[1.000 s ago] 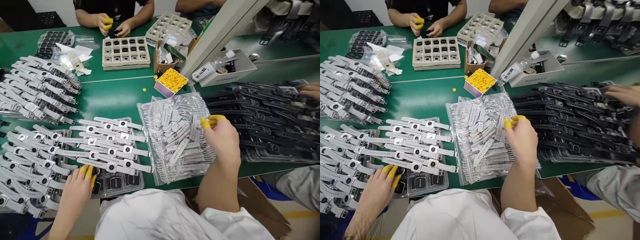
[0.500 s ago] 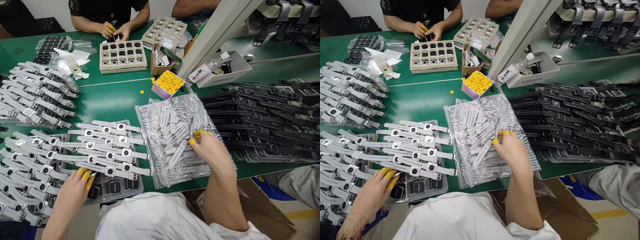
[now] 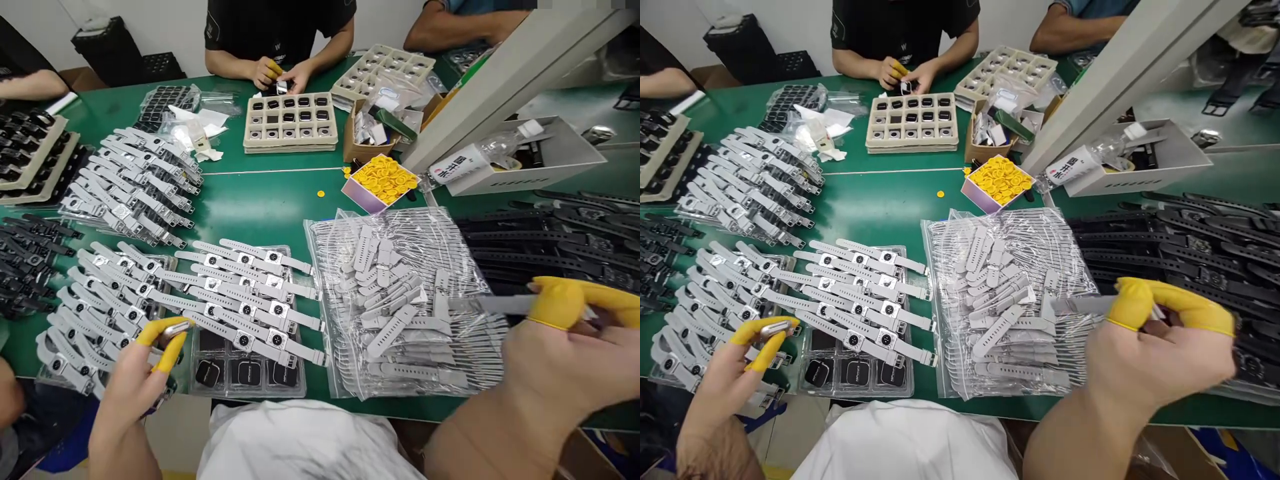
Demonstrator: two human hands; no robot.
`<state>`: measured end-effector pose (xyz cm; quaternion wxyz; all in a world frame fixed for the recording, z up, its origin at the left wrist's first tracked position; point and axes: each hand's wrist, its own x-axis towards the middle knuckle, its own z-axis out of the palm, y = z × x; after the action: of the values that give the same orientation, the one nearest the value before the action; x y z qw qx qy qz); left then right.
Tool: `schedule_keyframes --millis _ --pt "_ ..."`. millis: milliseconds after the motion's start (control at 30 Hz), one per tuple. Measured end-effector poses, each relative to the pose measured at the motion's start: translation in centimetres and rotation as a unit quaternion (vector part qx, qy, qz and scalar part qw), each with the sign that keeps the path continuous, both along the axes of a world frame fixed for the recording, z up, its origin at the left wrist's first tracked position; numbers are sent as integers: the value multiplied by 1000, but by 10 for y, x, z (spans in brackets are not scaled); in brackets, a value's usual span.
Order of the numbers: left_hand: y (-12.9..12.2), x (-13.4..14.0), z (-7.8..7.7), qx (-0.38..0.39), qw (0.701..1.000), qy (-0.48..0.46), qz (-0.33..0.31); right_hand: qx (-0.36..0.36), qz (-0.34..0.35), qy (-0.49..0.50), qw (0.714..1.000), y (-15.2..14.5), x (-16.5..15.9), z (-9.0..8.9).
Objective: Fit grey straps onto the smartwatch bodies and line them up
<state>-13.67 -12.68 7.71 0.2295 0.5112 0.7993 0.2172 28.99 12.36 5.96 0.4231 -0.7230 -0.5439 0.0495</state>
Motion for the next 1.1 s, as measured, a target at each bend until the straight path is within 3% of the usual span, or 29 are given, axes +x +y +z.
schedule_keyframes --millis 67,100,133,233,333,400,500,600,700,833,933,1100 --pt "29 20 6 85 992 -93 9 119 34 168 978 0 -36 6" --pt "47 31 7 124 982 -145 0 100 95 245 960 -2 -56 7" --pt "66 43 5 144 971 -192 -20 53 176 315 931 -5 -76 8" --pt "122 74 -16 186 941 -275 -71 -149 389 439 796 -22 -129 0" --pt "159 92 -49 198 930 -296 -94 -284 478 488 673 -37 -161 -20" --pt "167 95 -69 200 927 -294 -121 -335 497 496 628 -41 -170 -37" --pt "165 93 -84 215 932 -246 -158 -374 496 503 600 -41 -171 -55" --pt "161 89 -85 226 936 -185 -198 -409 477 522 577 -41 -168 -62" --pt "160 88 -84 220 930 -166 -243 -426 501 507 556 -42 -165 -64" --pt "160 88 -85 225 921 -162 -272 -429 493 507 562 -40 -164 -65" --pt "159 88 -83 222 925 -164 -262 -419 459 533 574 -38 -165 -65" --pt "158 90 -79 212 934 -157 -239 -415 414 578 568 -36 -169 -62"
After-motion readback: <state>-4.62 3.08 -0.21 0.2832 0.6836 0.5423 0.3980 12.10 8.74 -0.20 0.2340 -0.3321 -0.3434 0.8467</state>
